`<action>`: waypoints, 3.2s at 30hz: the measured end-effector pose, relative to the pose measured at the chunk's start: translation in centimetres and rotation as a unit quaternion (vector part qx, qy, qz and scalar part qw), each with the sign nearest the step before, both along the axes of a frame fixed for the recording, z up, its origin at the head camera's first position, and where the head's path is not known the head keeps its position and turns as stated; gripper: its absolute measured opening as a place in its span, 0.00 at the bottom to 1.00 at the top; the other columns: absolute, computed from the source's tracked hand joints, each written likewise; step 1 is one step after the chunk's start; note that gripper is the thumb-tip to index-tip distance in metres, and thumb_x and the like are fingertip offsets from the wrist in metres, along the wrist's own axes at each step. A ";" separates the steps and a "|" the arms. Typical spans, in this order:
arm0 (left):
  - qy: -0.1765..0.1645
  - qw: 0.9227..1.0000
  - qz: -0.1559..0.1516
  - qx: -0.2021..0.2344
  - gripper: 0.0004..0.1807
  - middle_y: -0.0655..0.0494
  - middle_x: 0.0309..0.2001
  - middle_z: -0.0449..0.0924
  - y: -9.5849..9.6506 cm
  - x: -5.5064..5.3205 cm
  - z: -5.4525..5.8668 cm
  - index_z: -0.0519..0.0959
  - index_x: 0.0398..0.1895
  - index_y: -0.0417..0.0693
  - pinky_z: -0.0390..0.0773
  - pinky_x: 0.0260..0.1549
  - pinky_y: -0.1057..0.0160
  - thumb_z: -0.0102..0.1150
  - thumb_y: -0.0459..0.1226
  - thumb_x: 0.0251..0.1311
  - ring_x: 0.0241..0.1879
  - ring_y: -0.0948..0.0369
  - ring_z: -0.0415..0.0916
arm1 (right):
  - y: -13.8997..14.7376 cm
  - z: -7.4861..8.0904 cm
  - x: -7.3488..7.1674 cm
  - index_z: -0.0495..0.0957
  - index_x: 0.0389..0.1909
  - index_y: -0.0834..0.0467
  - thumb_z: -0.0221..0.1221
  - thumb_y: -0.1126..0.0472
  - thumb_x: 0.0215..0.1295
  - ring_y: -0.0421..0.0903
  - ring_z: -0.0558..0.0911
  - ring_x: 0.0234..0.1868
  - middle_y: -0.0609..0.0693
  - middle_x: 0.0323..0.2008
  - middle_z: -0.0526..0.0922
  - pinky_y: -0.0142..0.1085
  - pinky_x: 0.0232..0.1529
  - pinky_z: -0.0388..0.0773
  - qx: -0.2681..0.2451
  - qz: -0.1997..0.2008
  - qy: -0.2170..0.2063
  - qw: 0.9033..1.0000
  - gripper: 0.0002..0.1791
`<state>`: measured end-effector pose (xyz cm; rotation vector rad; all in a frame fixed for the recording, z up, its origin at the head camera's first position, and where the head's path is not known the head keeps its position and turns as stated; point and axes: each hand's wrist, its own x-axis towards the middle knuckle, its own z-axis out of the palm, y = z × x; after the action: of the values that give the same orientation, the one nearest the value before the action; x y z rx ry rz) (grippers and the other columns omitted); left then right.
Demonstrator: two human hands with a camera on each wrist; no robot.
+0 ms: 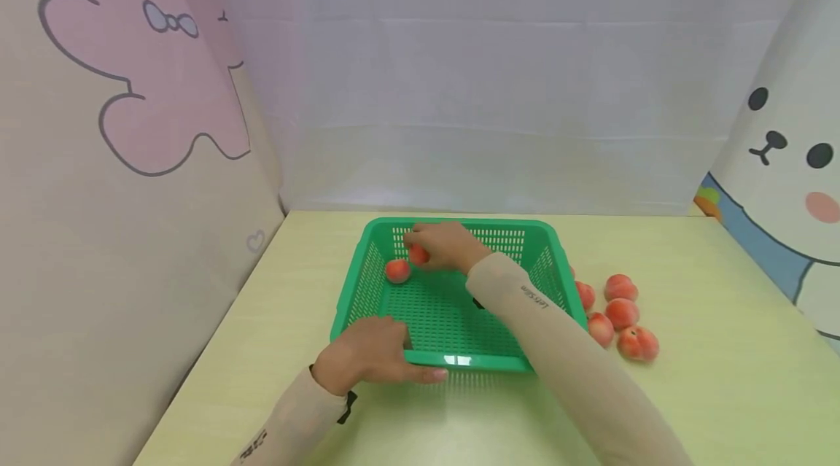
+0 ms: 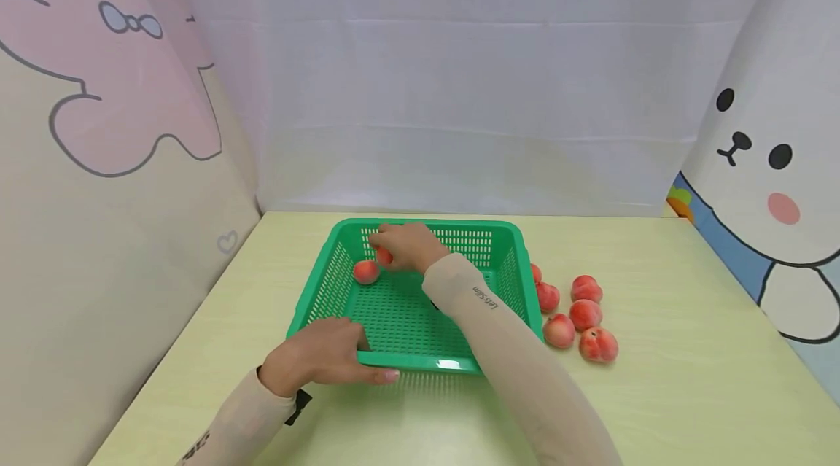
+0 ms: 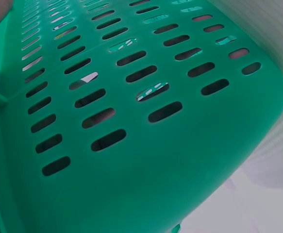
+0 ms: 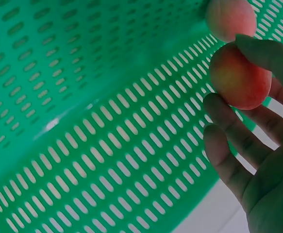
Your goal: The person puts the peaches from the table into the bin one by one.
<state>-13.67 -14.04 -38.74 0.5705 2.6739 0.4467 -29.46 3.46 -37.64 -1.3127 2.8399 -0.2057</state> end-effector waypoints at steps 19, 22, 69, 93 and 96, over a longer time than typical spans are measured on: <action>0.003 1.000 -0.004 0.001 0.39 0.62 0.16 0.63 0.0 0.0 0.0 0.71 0.17 0.52 0.67 0.22 0.61 0.62 0.76 0.57 0.19 0.64 0.66 | -0.4 -1.6 0.0 0.83 0.53 0.52 0.69 0.66 0.68 0.48 0.80 0.35 0.56 0.60 0.77 0.43 0.38 0.81 0.037 0.008 0.000 0.999 0.14; 0.004 1.000 -0.006 0.001 0.39 0.62 0.16 0.62 -0.1 0.0 0.0 0.70 0.16 0.52 0.67 0.22 0.62 0.62 0.76 0.57 0.18 0.65 0.65 | -0.5 -1.6 0.1 0.84 0.55 0.52 0.69 0.65 0.69 0.51 0.84 0.38 0.59 0.67 0.76 0.44 0.40 0.83 0.043 0.006 0.002 0.999 0.16; 0.000 1.000 0.000 0.008 0.37 0.63 0.19 0.66 0.3 0.0 -0.2 0.71 0.21 0.53 0.70 0.27 0.61 0.65 0.75 0.55 0.22 0.64 0.69 | 5.2 9.8 8.3 0.80 0.64 0.56 0.73 0.52 0.69 0.43 0.81 0.30 0.52 0.54 0.81 0.38 0.26 0.76 -0.125 -0.026 0.128 0.984 0.27; 0.014 1.000 -0.007 0.012 0.39 0.65 0.17 0.55 0.3 0.2 -0.4 0.63 0.16 0.56 0.60 0.22 0.62 0.64 0.76 0.55 0.20 0.66 0.58 | 22.2 11.2 19.4 0.87 0.49 0.69 0.58 0.29 0.74 0.28 0.76 0.41 0.64 0.41 0.86 0.13 0.51 0.62 -0.340 -0.118 0.415 0.836 0.42; 0.012 1.000 -0.006 0.010 0.39 0.65 0.18 0.55 0.3 0.2 -0.3 0.63 0.16 0.56 0.60 0.22 0.62 0.64 0.76 0.55 0.20 0.66 0.58 | 23.7 10.8 19.2 0.86 0.50 0.67 0.52 0.24 0.73 0.19 0.70 0.42 0.61 0.42 0.86 0.17 0.40 0.67 -0.290 -0.166 0.394 0.857 0.46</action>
<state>-13.45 -13.78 -39.08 0.6011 2.6909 0.4678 -10.29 27.11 -26.79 -1.1193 3.9352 -0.7351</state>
